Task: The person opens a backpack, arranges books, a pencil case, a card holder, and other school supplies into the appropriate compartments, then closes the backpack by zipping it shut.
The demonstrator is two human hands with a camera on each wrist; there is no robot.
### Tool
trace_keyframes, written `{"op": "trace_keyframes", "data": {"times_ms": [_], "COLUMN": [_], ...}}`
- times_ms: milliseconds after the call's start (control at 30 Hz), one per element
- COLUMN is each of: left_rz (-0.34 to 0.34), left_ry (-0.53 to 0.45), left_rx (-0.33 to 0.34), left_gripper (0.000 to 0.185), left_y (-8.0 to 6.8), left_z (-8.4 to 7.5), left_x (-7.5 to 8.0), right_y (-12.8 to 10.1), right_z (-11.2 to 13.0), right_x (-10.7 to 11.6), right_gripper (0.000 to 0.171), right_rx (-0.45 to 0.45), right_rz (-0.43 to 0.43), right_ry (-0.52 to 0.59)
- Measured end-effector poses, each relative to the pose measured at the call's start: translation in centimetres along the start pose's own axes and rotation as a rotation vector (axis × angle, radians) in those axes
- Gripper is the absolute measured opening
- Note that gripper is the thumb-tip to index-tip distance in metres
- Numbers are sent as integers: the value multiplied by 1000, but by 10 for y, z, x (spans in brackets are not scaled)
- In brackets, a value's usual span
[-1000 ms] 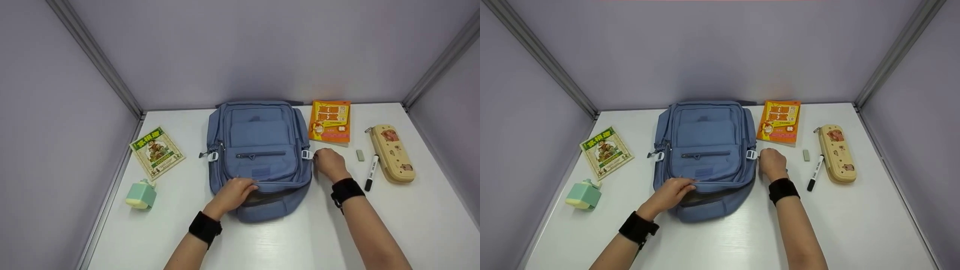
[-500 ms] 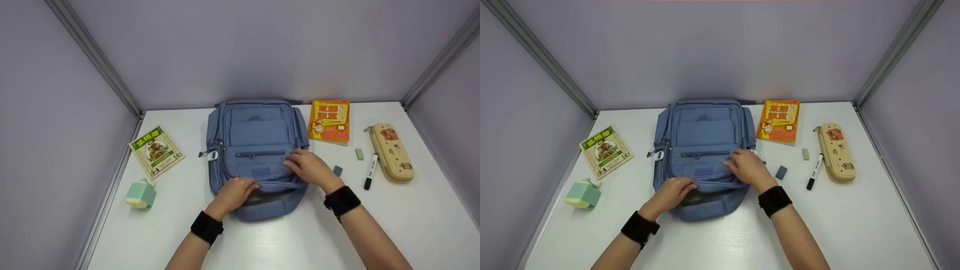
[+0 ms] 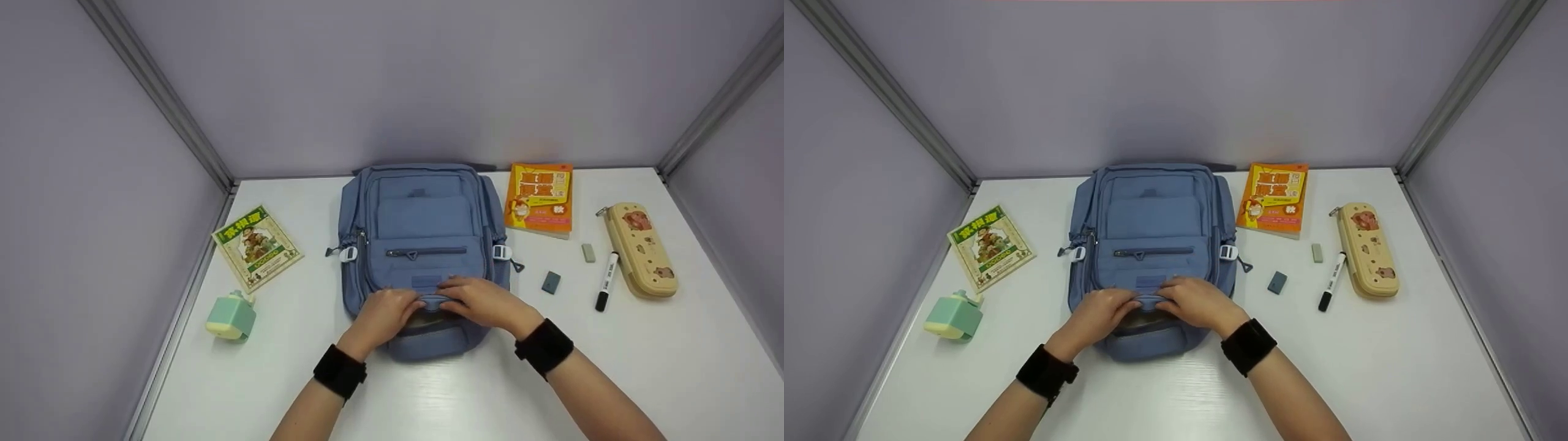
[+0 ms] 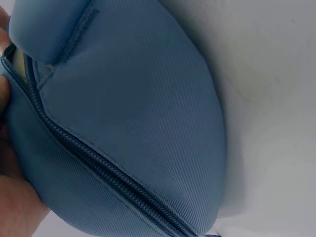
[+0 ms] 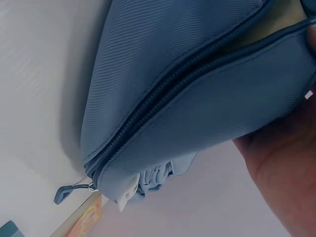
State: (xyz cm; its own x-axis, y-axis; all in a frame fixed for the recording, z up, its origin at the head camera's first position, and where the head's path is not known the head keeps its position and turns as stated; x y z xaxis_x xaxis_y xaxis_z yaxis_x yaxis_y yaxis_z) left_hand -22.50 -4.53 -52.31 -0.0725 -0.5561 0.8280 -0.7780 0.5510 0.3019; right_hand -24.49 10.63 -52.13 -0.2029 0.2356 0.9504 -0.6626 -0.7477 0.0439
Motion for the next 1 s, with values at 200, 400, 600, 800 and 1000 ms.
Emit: {"op": "trace_keyframes", "data": {"times_ms": [200,400,600,800,1000], "left_rz": [-62,-59,-66,-110,-192], "left_ry": [4,-58,-136,-217,-127], "left_rx": [-20,-6,18,60,120], "left_gripper": [33,38,47,45,34], "left_y": [-2,-7,-14,-15,0], "left_z": [4,16,34,46,44], "left_x": [11,21,31,45,58], "right_y": [-1,-1,0,3,8], "right_z": [-3,-11,-18,-22,-25], "right_x": [5,18,31,48,52], "right_gripper": [27,20,17,18,23], "right_rx": [7,-14,-48,-75,-115], "right_rz": [-66,-101,-111,-123,-106], "right_ry": [1,63,132,191,242]}}
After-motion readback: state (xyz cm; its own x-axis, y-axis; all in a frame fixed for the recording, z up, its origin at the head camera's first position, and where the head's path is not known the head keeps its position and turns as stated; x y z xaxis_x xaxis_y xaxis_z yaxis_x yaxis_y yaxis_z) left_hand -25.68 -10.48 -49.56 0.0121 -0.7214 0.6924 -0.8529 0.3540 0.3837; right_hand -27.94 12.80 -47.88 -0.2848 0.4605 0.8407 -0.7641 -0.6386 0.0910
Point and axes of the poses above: each hand's wrist, its own y-axis towards the middle knuckle, its own x-axis out of the back of the hand, z = x × y, the point moved 7 cm from there along y, towards the middle knuckle, and after that the axes turned 8 degrees about -y, right-handed, at the moved point
